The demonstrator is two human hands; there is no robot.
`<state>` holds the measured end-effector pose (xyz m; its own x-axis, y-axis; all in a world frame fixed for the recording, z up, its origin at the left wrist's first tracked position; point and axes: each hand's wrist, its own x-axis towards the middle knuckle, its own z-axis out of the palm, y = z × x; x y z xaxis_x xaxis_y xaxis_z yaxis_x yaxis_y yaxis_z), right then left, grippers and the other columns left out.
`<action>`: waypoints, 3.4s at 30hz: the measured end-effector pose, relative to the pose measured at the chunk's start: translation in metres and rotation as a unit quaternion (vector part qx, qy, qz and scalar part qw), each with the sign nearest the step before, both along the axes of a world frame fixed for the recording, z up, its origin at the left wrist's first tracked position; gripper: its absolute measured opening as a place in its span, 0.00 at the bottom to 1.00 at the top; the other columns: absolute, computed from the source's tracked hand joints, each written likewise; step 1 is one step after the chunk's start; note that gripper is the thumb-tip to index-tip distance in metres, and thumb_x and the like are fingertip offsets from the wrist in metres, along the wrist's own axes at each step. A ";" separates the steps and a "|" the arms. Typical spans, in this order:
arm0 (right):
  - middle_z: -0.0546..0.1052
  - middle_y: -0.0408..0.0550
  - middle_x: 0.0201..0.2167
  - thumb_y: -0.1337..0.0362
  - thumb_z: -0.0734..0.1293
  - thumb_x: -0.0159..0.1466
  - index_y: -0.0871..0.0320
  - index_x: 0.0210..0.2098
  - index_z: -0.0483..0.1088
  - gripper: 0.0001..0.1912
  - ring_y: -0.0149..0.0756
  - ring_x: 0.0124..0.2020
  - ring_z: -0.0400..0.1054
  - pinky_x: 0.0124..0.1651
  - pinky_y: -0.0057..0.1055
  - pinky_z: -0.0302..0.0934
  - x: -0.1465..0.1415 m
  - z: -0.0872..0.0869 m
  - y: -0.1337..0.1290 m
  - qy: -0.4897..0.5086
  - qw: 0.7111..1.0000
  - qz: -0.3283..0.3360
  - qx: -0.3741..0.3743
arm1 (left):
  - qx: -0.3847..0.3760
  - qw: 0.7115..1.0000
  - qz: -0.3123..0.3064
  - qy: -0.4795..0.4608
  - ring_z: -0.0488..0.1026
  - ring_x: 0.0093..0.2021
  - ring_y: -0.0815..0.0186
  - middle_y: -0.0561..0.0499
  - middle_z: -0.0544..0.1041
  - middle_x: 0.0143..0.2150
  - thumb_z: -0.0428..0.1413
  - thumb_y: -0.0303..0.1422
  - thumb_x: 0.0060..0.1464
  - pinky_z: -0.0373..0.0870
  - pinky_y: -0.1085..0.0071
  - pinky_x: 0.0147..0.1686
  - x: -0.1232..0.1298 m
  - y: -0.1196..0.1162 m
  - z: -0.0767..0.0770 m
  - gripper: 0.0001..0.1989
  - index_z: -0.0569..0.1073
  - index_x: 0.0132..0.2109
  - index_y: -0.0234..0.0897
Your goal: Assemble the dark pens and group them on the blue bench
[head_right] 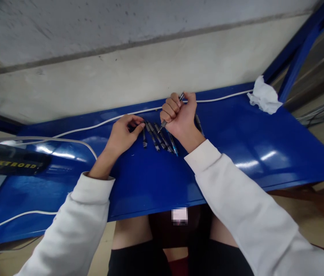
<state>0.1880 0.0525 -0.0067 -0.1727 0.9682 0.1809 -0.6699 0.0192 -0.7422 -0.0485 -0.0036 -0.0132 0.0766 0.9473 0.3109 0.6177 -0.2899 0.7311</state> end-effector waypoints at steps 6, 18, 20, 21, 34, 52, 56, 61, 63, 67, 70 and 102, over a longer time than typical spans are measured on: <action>0.45 0.33 0.18 0.32 0.68 0.73 0.46 0.27 0.48 0.35 0.34 0.21 0.40 0.24 0.38 0.42 0.004 0.002 0.002 -0.027 0.999 0.016 0.013 | -0.002 0.999 0.023 0.030 0.76 0.42 0.56 0.47 0.84 0.43 0.65 0.30 0.61 0.71 0.57 0.48 0.004 -0.002 0.000 0.14 0.81 0.54 0.42; 0.60 0.38 0.20 0.27 0.68 0.70 0.47 0.26 0.55 0.36 0.40 0.28 0.64 0.34 0.39 0.65 -0.005 0.025 -0.007 -0.055 0.998 -0.035 0.006 | -0.004 0.995 0.071 0.071 0.75 0.34 0.56 0.51 0.81 0.33 0.68 0.30 0.55 0.69 0.58 0.42 0.003 -0.008 0.007 0.14 0.82 0.49 0.45; 0.66 0.40 0.22 0.26 0.68 0.69 0.47 0.28 0.61 0.34 0.42 0.31 0.70 0.37 0.40 0.68 0.006 0.030 -0.012 -0.093 0.994 -0.060 0.009 | -0.011 0.994 0.079 0.070 0.75 0.33 0.56 0.52 0.81 0.32 0.67 0.31 0.55 0.67 0.59 0.40 0.001 -0.008 0.008 0.13 0.82 0.48 0.45; 0.65 0.39 0.21 0.25 0.68 0.69 0.47 0.29 0.64 0.34 0.42 0.30 0.69 0.36 0.39 0.68 0.015 0.033 -0.016 -0.119 0.990 -0.079 0.010 | -0.012 0.994 0.081 0.069 0.75 0.32 0.57 0.52 0.81 0.32 0.67 0.31 0.55 0.67 0.59 0.40 0.001 -0.008 0.008 0.12 0.81 0.48 0.45; 0.74 0.42 0.25 0.30 0.71 0.72 0.50 0.43 0.82 0.29 0.37 0.23 0.68 0.24 0.34 0.60 0.155 0.006 -0.118 -0.281 0.878 -0.388 0.008 | 0.063 0.986 0.074 -0.133 0.72 0.34 0.62 0.55 0.77 0.36 0.62 0.34 0.63 0.70 0.62 0.44 0.022 -0.015 0.012 0.20 0.77 0.60 0.43; 0.86 0.59 0.55 0.47 0.66 0.82 0.53 0.60 0.83 0.21 0.57 0.56 0.80 0.63 0.58 0.73 0.156 -0.029 -0.120 -0.691 0.622 -0.260 0.261 | 0.109 0.987 0.002 -0.117 0.74 0.36 0.64 0.52 0.79 0.41 0.60 0.29 0.71 0.72 0.63 0.44 0.048 -0.024 -0.001 0.20 0.73 0.66 0.38; 0.85 0.59 0.52 0.49 0.67 0.81 0.55 0.58 0.81 0.18 0.57 0.55 0.81 0.62 0.57 0.75 0.155 -0.025 -0.122 -0.676 0.625 -0.282 0.271 | 0.171 0.978 -0.036 -0.111 0.78 0.41 0.61 0.45 0.82 0.49 0.56 0.32 0.76 0.78 0.60 0.48 0.049 -0.027 0.001 0.18 0.72 0.68 0.38; 0.84 0.56 0.49 0.56 0.68 0.81 0.52 0.54 0.80 0.11 0.55 0.52 0.81 0.59 0.56 0.76 0.143 -0.012 -0.132 -0.648 0.629 -0.310 0.297 | 0.232 0.965 -0.089 -0.083 0.81 0.53 0.56 0.38 0.80 0.58 0.52 0.34 0.81 0.80 0.57 0.55 0.054 -0.036 0.009 0.10 0.74 0.61 0.39; 0.84 0.56 0.49 0.57 0.68 0.80 0.52 0.54 0.79 0.09 0.54 0.51 0.81 0.58 0.55 0.76 0.131 -0.004 -0.134 -0.637 0.634 -0.310 0.310 | 0.245 0.960 -0.106 -0.090 0.81 0.51 0.58 0.39 0.80 0.57 0.53 0.34 0.81 0.81 0.58 0.55 0.055 -0.038 0.011 0.08 0.73 0.60 0.39; 0.82 0.59 0.55 0.57 0.71 0.78 0.52 0.62 0.76 0.15 0.56 0.58 0.80 0.61 0.56 0.76 0.093 0.013 -0.118 -0.629 0.640 -0.279 0.341 | 0.259 0.953 -0.116 -0.105 0.81 0.52 0.58 0.41 0.79 0.56 0.54 0.33 0.81 0.81 0.58 0.56 0.057 -0.040 0.011 0.07 0.72 0.60 0.40; 0.80 0.62 0.62 0.57 0.72 0.76 0.52 0.68 0.71 0.24 0.59 0.63 0.78 0.63 0.59 0.76 0.058 0.023 -0.089 -0.614 0.649 -0.253 0.370 | 0.259 0.952 -0.111 -0.120 0.82 0.53 0.57 0.41 0.80 0.55 0.55 0.33 0.81 0.81 0.58 0.56 0.058 -0.040 0.011 0.07 0.72 0.60 0.41; 0.78 0.47 0.38 0.43 0.52 0.87 0.51 0.49 0.68 0.23 0.42 0.35 0.69 0.41 0.38 0.58 -0.046 0.004 -0.043 -0.530 0.753 -0.128 0.367 | 0.070 0.878 -0.011 -0.472 0.84 0.56 0.56 0.43 0.85 0.55 0.68 0.50 0.70 0.81 0.58 0.59 0.032 -0.013 0.016 0.16 0.85 0.53 0.44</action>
